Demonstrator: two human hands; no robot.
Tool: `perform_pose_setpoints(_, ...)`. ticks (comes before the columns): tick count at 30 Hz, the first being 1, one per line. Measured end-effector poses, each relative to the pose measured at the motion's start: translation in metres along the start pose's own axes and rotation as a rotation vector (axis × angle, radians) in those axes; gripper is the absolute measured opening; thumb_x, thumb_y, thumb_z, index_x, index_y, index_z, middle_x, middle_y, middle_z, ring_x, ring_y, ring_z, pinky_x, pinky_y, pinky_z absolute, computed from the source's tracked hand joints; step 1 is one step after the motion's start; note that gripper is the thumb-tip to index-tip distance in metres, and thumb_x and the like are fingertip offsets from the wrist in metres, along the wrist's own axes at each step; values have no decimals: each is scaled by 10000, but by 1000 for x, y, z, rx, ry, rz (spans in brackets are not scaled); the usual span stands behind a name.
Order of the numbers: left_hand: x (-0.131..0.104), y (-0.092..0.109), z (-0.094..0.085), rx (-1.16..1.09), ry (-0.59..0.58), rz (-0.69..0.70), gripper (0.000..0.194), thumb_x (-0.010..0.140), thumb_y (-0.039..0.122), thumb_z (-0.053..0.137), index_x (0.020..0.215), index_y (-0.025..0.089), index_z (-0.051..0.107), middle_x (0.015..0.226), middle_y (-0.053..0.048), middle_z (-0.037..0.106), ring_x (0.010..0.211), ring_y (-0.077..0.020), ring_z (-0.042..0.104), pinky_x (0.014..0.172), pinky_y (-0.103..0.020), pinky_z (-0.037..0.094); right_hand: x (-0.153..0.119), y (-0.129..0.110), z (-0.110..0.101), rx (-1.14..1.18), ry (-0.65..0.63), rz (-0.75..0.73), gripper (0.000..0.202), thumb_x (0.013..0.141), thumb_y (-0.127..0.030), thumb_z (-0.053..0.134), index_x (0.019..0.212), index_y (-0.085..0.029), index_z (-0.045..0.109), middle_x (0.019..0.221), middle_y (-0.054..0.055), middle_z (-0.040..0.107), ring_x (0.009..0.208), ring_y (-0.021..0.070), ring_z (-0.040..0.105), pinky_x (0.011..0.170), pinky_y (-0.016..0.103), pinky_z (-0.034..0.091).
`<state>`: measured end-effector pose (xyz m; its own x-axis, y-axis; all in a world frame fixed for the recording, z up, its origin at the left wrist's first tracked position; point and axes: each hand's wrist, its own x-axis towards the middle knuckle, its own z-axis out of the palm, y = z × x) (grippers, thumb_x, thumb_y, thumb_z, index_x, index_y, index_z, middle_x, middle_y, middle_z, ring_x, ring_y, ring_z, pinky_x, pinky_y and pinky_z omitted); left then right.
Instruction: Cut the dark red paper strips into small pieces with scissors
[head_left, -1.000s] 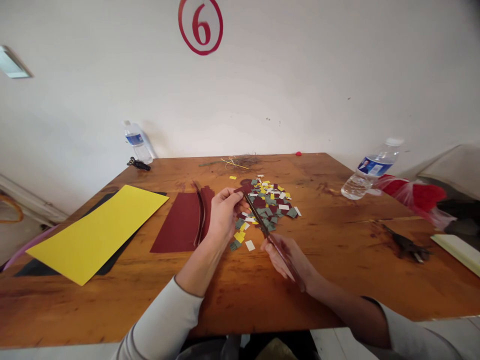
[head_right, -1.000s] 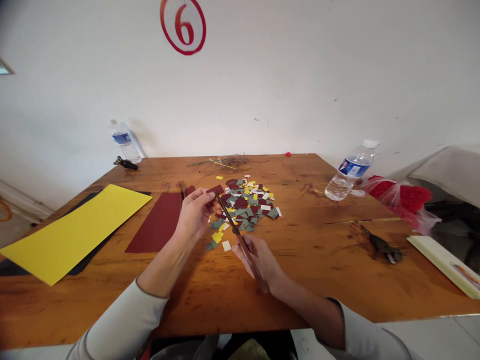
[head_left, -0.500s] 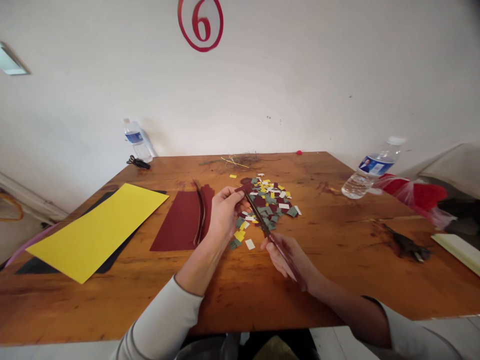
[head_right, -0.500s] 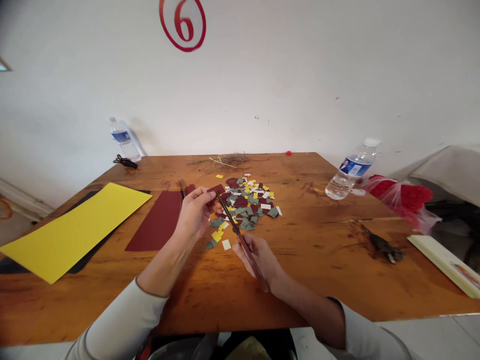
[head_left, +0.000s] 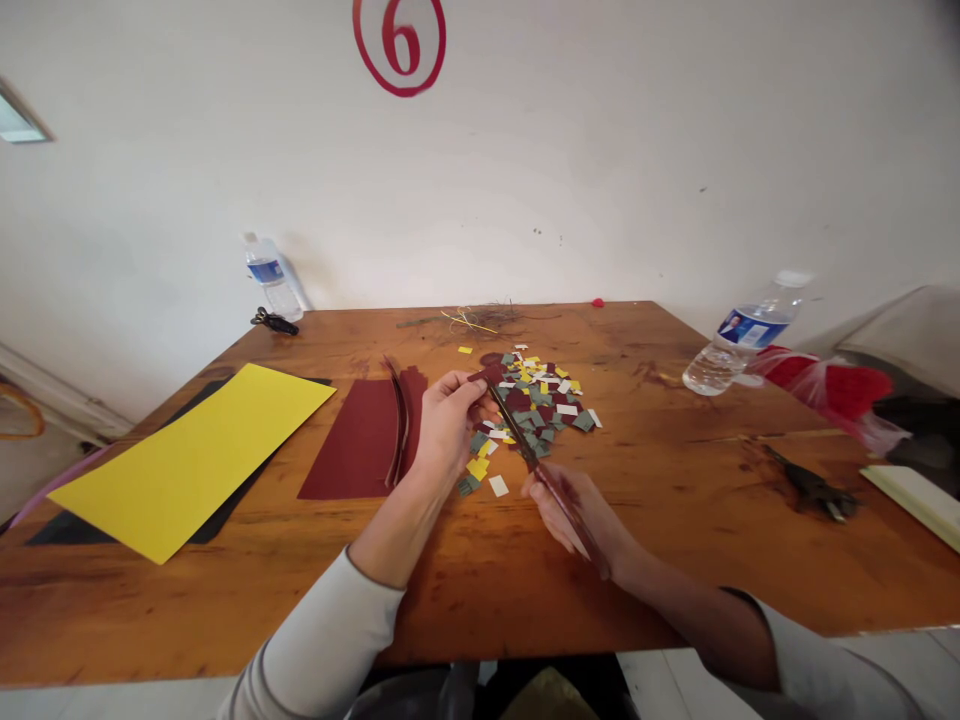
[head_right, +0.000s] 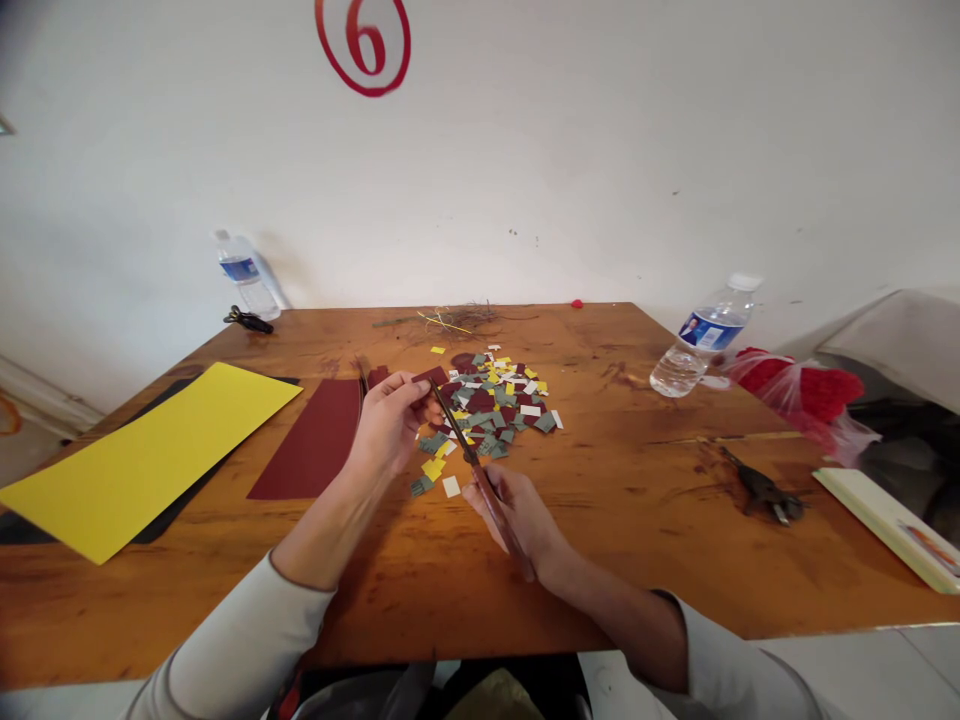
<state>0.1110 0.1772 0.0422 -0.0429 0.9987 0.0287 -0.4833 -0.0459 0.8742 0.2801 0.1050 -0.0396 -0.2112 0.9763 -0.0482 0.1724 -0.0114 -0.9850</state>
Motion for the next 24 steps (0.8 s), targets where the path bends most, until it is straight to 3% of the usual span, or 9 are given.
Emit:
perform_pose_setpoints(9, 0, 0, 1, -1, 2, 2, 279, 661, 225, 790, 623, 210, 514, 510, 2, 631, 403, -114, 556, 485, -228, 470, -1, -6, 1, 44, -41, -28, 545, 878, -735, 667, 706, -270, 441, 527, -84, 348, 462, 110, 325, 438, 275, 278)
perform_pose_setpoints(18, 0, 0, 0, 2, -3, 1, 268, 655, 215, 784, 626, 209, 518, 502, 4, 629, 404, -118, 559, 491, -230, 478, -1, -6, -1, 52, -36, -8, 567, 859, -793, 651, 733, -264, 491, 494, -105, 328, 424, 98, 293, 428, 279, 224)
perform_pose_setpoints(24, -1, 1, 1, -1, 10, -7, 259, 664, 200, 772, 623, 209, 517, 504, -1, 632, 402, -119, 564, 483, -228, 473, -1, -9, 0, 32, -23, 20, 513, 865, -745, 652, 766, -261, 514, 479, -108, 336, 412, 105, 309, 421, 273, 223)
